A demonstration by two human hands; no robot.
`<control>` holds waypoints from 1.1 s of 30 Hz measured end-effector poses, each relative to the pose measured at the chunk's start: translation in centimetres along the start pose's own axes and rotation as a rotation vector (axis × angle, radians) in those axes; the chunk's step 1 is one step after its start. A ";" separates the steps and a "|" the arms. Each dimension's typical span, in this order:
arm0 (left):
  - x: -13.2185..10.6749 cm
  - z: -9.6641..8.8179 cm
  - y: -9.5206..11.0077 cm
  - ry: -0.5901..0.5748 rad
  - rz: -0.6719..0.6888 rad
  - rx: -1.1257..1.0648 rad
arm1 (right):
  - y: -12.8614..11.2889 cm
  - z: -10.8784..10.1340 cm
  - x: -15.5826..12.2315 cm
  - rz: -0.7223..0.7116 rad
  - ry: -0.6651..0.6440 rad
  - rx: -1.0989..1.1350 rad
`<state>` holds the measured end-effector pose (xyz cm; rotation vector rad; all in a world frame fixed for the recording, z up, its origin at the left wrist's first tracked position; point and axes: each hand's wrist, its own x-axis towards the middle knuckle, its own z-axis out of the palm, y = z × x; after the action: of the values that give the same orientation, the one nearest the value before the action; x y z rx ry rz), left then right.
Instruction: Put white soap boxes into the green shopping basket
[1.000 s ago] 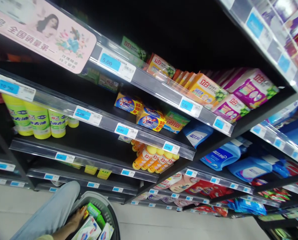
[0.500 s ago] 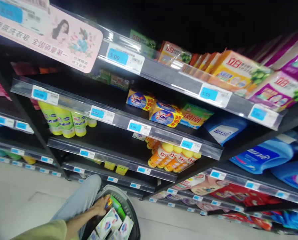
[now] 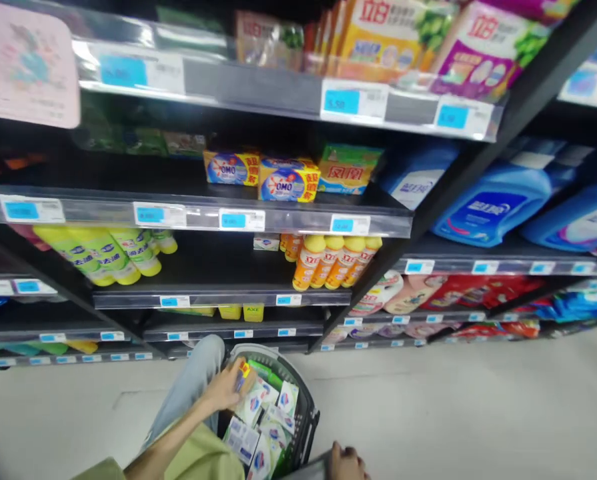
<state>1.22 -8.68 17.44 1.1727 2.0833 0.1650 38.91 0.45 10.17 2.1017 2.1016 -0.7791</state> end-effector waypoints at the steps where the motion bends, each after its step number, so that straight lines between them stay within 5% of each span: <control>1: -0.7 -0.2 0.2 0.005 0.020 0.018 | -0.4 0.1 -0.2 0.090 0.026 -0.043; 7: -3.7 0.0 2.1 -0.054 0.137 0.047 | -2.3 0.1 -0.6 0.301 0.047 -0.064; 11: -5.0 2.8 3.3 -0.139 0.234 0.279 | -1.9 1.0 -0.3 0.353 0.051 -0.058; 18: -5.8 7.8 4.0 -0.333 0.663 0.533 | -2.1 1.0 0.0 0.375 0.070 -0.058; 24: -5.8 10.5 2.5 -0.267 0.823 0.623 | -1.9 0.4 -0.4 0.364 0.023 -0.025; 28: -5.6 8.4 2.2 -0.263 0.882 0.518 | -0.9 1.0 0.0 0.366 -0.007 -0.038; 33: -5.4 -1.4 4.9 -0.294 0.965 0.168 | -0.7 1.6 0.2 0.332 0.024 -0.030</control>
<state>5.48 -9.77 23.46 2.0816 1.1562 0.2439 37.78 0.07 8.87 2.3643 1.6927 -0.6759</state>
